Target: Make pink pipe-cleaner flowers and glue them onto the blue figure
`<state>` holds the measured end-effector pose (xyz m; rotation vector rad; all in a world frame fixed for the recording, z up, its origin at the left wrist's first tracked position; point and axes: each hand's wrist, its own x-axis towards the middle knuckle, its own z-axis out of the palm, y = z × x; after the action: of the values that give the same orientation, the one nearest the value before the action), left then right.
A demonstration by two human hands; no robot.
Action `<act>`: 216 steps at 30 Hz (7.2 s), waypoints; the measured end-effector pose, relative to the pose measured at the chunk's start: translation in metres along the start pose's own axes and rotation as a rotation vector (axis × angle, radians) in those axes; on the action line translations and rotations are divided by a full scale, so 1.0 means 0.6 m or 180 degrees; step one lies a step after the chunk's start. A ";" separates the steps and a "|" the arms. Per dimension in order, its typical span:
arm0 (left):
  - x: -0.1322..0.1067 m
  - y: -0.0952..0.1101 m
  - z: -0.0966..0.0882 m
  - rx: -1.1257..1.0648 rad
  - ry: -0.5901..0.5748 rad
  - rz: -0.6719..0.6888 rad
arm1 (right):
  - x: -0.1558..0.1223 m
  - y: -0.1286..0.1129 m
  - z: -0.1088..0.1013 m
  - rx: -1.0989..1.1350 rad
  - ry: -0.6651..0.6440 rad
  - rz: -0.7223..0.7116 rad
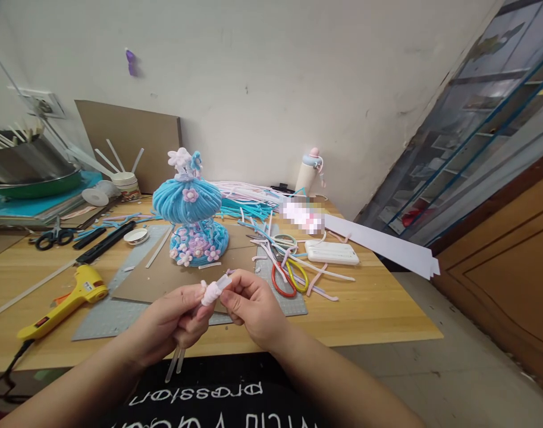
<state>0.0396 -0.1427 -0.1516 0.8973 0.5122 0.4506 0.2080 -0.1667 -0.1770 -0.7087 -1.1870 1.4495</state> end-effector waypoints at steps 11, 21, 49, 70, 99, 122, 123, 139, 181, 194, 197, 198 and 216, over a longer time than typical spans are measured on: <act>0.002 -0.007 -0.024 -0.0197 -0.1426 -0.0789 | 0.013 -0.040 -0.017 -0.0050 -0.1558 0.0800; 0.011 -0.025 -0.031 -0.0518 -0.1780 -0.1050 | 0.009 -0.062 0.000 -0.0450 -0.1282 0.0977; 0.042 0.024 -0.029 0.1213 0.0791 0.0187 | 0.018 -0.006 -0.006 -0.3713 -0.0277 -0.1397; 0.024 0.027 -0.008 0.2207 0.0739 0.0456 | 0.016 0.011 -0.005 -0.0498 -0.0106 0.0795; 0.026 0.008 -0.025 0.0841 0.0483 0.0059 | 0.015 0.035 -0.039 -0.3340 0.0439 -0.1231; -0.084 0.007 -0.073 0.3272 0.1464 -0.0770 | -0.014 0.030 -0.060 0.0450 0.0746 0.0631; -0.090 0.016 -0.088 0.3490 0.1750 -0.0777 | -0.012 0.026 -0.066 0.0595 0.0792 0.0609; -0.001 0.000 -0.046 0.4052 0.1322 0.1811 | 0.022 0.009 -0.009 0.1825 0.0055 0.1489; 0.086 -0.005 -0.071 -0.0635 0.0656 0.0429 | 0.019 0.055 -0.013 -0.0481 0.0640 -0.0436; 0.085 -0.010 -0.068 0.0542 0.0475 0.1479 | 0.032 -0.004 -0.014 0.0815 0.0575 0.0757; 0.085 -0.011 -0.067 0.0701 0.0498 0.1550 | 0.033 -0.003 -0.014 0.0448 0.0728 0.0649; 0.085 -0.010 -0.066 0.0726 0.0516 0.1542 | 0.033 -0.001 -0.013 0.0425 0.0770 0.0637; 0.087 -0.009 -0.063 0.1155 0.0982 0.1579 | 0.036 0.018 -0.018 0.0498 0.0866 0.0483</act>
<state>0.0591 -0.0928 -0.1878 1.3218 0.6659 0.9789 0.2084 -0.1420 -0.1866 -0.8705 -0.8166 1.4973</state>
